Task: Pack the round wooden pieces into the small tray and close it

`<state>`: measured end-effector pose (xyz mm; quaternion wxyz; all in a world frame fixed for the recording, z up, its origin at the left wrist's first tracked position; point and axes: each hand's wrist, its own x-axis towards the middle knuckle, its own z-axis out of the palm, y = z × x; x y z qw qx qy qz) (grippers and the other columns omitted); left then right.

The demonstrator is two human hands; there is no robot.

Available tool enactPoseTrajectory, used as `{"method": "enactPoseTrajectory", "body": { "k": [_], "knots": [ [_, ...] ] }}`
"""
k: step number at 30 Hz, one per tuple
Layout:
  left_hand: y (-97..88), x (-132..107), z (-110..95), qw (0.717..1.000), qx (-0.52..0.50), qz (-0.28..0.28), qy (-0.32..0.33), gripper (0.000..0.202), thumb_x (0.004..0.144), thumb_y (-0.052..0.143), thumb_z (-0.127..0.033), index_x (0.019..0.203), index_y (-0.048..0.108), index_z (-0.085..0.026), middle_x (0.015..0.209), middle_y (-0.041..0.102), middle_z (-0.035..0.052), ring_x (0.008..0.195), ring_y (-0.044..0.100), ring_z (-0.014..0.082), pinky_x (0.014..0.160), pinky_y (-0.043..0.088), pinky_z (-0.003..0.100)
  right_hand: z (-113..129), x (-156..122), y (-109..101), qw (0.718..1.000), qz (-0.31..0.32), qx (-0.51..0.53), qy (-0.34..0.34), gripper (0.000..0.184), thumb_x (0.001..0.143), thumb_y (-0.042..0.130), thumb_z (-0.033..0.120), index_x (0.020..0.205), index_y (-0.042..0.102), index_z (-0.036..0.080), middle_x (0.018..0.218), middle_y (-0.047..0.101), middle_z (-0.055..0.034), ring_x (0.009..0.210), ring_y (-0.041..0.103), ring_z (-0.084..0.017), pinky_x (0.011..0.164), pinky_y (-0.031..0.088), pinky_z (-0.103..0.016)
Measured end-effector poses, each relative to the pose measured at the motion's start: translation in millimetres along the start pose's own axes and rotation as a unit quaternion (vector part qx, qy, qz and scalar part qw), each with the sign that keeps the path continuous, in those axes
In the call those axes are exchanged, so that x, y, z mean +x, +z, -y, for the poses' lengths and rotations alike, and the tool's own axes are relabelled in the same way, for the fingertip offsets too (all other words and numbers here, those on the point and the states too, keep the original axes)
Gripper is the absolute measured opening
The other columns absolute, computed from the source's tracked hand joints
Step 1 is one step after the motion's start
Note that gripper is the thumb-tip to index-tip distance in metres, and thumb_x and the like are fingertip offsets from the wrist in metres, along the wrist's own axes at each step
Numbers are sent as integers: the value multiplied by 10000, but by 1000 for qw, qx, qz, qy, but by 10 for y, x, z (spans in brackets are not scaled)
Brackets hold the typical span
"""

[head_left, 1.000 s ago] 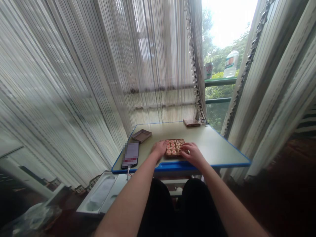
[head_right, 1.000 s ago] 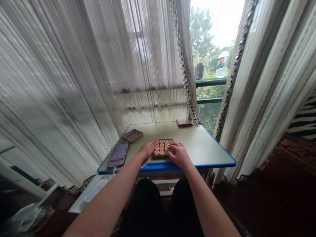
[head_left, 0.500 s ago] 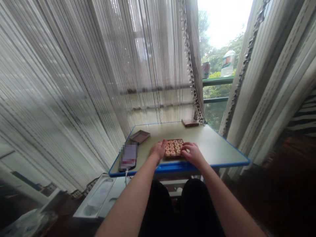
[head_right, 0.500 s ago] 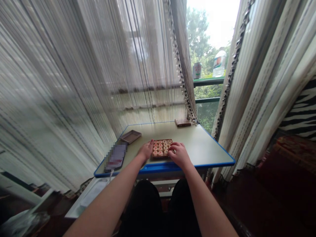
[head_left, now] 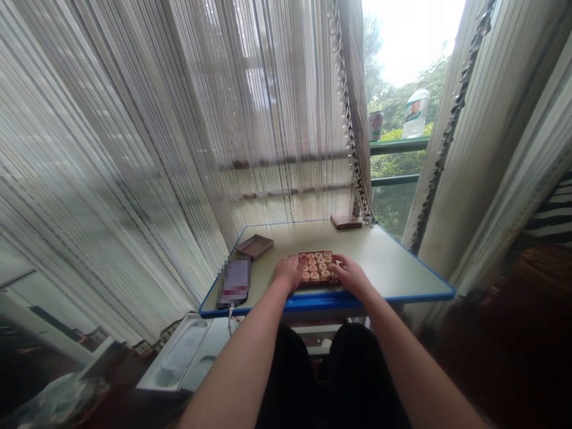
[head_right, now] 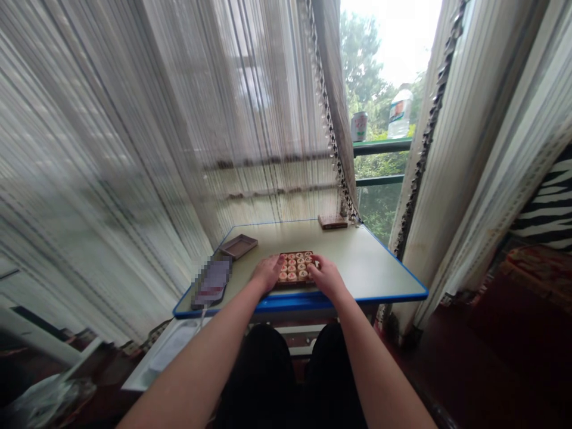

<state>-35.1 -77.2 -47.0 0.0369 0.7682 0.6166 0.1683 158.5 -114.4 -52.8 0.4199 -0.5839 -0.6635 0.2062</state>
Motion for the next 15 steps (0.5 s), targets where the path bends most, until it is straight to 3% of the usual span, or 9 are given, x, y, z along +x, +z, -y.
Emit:
{"method": "enactPoseTrajectory", "body": {
  "k": [7, 11, 15],
  "knots": [
    [-12, -4, -24, 1000, -2, -19, 15, 711, 871, 52, -538, 1178, 530, -110, 1245, 530, 145, 1182, 447, 243, 1002, 282, 357, -53, 14, 39, 999, -27, -8, -40, 255, 749, 481, 292, 940, 616, 189, 996, 618, -72, 794, 596, -161, 740, 466, -280],
    [-52, -48, -54, 998, -18, -49, 32, 722, 868, 43, -544, 1036, 614, -135, 1084, 625, 136, 1039, 547, 234, 917, 364, 320, -68, 35, 41, 999, -41, -14, -15, 212, 743, 471, 288, 823, 627, 168, 919, 620, -72, 714, 598, -142, 720, 464, -268],
    [-102, -147, -97, 999, -17, -40, 6, 762, 847, 25, -584, 923, 649, -152, 955, 661, 139, 919, 595, 249, 800, 418, 324, -26, 27, 10, 999, -34, -23, 5, 247, 749, 458, 296, 857, 635, 162, 856, 650, -72, 743, 606, -165, 720, 459, -279]
  ]
}}
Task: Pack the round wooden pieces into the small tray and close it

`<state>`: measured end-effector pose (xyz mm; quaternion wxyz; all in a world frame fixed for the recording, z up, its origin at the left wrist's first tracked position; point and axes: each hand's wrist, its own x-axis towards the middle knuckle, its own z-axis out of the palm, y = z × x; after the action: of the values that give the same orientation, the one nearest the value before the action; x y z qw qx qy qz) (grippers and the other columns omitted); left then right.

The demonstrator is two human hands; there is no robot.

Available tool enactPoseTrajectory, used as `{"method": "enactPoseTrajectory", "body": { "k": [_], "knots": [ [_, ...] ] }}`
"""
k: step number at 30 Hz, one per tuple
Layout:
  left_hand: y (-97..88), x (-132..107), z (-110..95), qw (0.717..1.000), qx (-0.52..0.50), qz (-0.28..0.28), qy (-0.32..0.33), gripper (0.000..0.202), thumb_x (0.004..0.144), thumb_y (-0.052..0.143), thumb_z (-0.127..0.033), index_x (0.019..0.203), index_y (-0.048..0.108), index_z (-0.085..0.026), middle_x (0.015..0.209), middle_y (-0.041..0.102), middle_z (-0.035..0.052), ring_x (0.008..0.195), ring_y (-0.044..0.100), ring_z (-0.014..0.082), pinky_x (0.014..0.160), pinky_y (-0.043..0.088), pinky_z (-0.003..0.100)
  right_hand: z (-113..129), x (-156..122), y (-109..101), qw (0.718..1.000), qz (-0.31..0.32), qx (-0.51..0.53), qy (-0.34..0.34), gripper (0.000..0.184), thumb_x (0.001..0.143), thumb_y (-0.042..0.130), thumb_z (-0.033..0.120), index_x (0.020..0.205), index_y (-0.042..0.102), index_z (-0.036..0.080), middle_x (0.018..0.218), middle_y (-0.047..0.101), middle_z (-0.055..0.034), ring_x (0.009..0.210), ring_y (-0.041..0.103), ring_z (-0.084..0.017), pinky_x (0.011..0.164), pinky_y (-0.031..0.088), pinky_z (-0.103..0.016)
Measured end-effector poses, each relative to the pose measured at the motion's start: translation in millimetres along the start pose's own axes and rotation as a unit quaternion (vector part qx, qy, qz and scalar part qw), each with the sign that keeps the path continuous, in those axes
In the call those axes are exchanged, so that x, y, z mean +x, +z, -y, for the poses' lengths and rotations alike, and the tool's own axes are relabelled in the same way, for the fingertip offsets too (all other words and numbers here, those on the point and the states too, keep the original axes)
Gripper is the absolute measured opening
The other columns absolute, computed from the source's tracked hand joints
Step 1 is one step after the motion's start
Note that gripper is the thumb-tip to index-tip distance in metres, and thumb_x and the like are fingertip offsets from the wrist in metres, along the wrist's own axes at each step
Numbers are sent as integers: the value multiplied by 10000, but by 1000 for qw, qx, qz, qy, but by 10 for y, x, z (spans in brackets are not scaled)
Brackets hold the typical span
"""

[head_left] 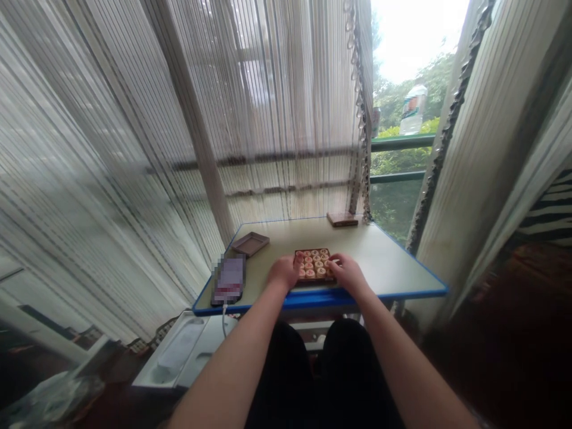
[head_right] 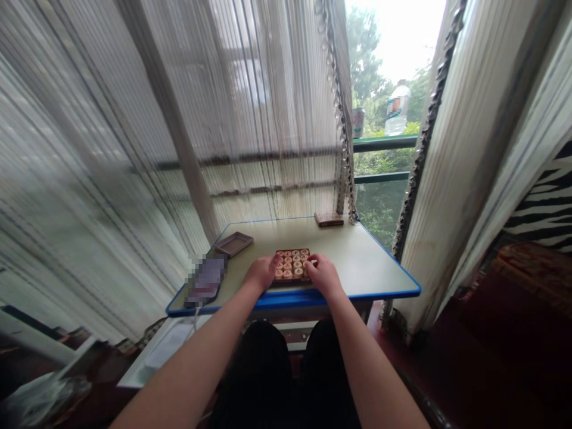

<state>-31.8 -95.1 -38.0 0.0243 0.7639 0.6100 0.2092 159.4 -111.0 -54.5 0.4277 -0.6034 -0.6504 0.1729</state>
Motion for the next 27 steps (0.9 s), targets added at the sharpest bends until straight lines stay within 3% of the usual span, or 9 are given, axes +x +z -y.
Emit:
{"method": "enactPoseTrajectory", "body": {
  "k": [7, 16, 22, 27],
  "knots": [
    [-53, -80, -35, 999, 20, 10, 30, 722, 852, 43, -580, 895, 628, -159, 955, 650, 124, 905, 583, 235, 769, 408, 305, 47, -21, -38, 1000, 4, 8, 18, 295, 768, 442, 285, 937, 642, 151, 913, 673, -87, 811, 617, -183, 760, 452, -284],
    [-18, 36, -14, 996, 4, 18, 82, 666, 845, 97, -598, 916, 611, -179, 964, 640, 104, 922, 564, 232, 814, 395, 315, 7, 91, -43, 999, -27, 9, 32, 283, 744, 441, 255, 891, 669, 175, 883, 690, -80, 791, 628, -185, 722, 464, -279],
    [56, 224, 30, 995, -2, 41, 88, 596, 864, 153, -553, 1077, 570, -185, 1153, 588, 104, 1088, 504, 236, 949, 335, 332, 10, 385, -76, 999, 16, -48, 13, 232, 727, 484, 275, 781, 688, 179, 762, 695, -68, 721, 623, -186, 631, 439, -255],
    [97, 478, 2, 997, -39, 36, 65, 615, 863, 148, -557, 933, 624, -173, 1043, 636, 110, 1012, 544, 234, 917, 364, 337, -35, 700, -133, 996, 48, -70, 8, 198, 719, 514, 254, 773, 687, 175, 771, 695, -69, 719, 620, -187, 608, 424, -248]
  ]
}}
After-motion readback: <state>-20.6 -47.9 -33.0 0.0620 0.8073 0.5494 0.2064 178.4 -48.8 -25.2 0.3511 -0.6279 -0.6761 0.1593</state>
